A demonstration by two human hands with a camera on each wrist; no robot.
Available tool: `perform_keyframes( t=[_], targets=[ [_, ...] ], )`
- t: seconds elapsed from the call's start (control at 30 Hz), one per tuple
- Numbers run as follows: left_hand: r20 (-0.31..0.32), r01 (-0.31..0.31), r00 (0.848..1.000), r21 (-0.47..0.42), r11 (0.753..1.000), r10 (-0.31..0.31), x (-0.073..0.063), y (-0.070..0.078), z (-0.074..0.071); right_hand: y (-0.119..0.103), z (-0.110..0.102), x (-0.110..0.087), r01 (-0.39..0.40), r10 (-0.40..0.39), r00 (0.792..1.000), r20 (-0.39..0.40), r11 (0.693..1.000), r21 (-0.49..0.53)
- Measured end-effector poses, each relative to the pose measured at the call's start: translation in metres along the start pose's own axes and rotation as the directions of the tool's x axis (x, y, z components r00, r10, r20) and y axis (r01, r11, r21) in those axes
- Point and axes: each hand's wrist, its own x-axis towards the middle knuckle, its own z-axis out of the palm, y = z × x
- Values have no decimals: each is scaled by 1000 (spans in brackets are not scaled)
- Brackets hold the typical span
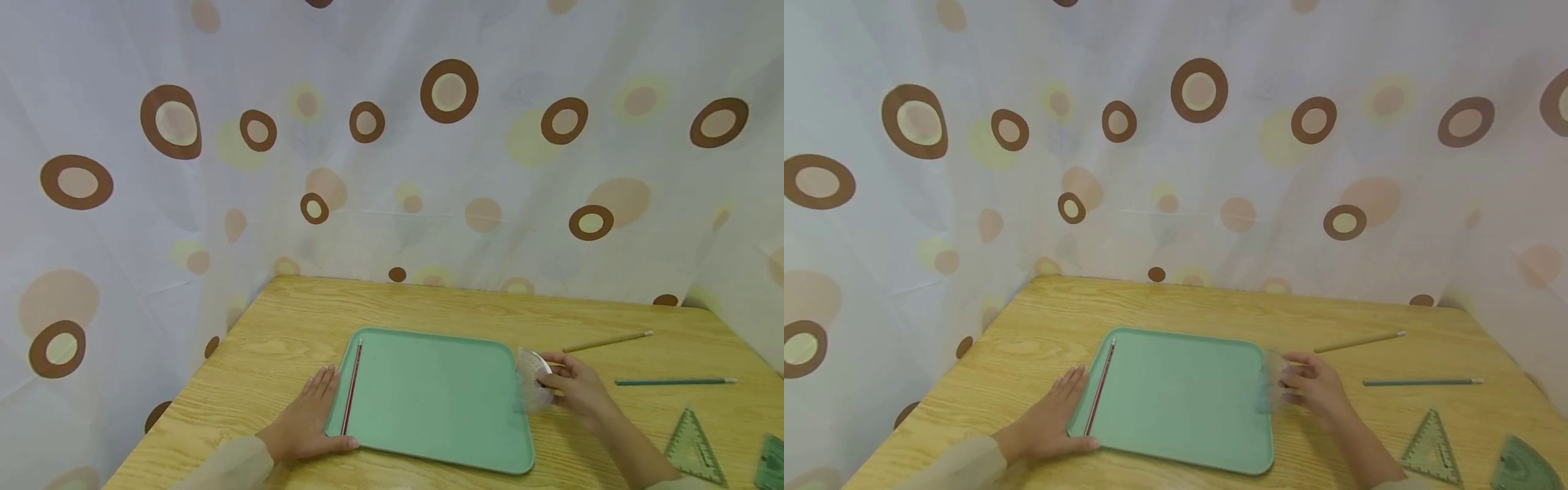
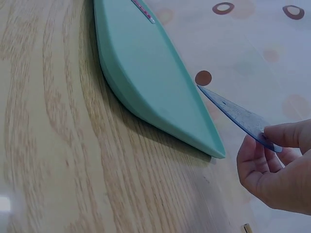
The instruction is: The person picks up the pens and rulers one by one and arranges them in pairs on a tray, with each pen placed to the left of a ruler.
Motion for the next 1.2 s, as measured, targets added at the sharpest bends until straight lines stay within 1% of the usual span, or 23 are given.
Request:
perform_keyframes(
  t=[0.1, 0.37, 0.5, 0.73, 0.9, 1.0, 1.2],
  targets=[
    [4, 6, 1000, -5, 1000, -6, 0, 0, 1, 0, 6, 0, -2, 2, 1000, 4, 1000, 7],
    [-8, 2, 1000, 11, 1000, -1, 0, -2, 4, -5, 24, 2, -7, 7, 1000, -11, 999, -34],
    [-2, 2, 1000, -1, 1000, -2, 0, -1, 3, -6, 34, 2, 2, -2, 1000, 1, 1000, -17],
    [-14, -8, 1000, -2, 1000, 8, -1, 1, 1, -9, 53, 6, 2, -2, 1000, 20, 1000, 14],
    [-4, -3, 1000, -15, 1000, 3, 1, 1, 3, -7, 62, 9, -3, 2, 1000, 16, 999, 51],
    [0, -2, 1000, -20, 1000, 2, 2, 1, 4, -8, 69, 11, -7, 7, 1000, 2, 998, 55],
    [-7, 1, 1000, -16, 1000, -1, 0, 0, 1, -12, 86, 16, 10, -11, 1000, 10, 998, 65]
  ],
)
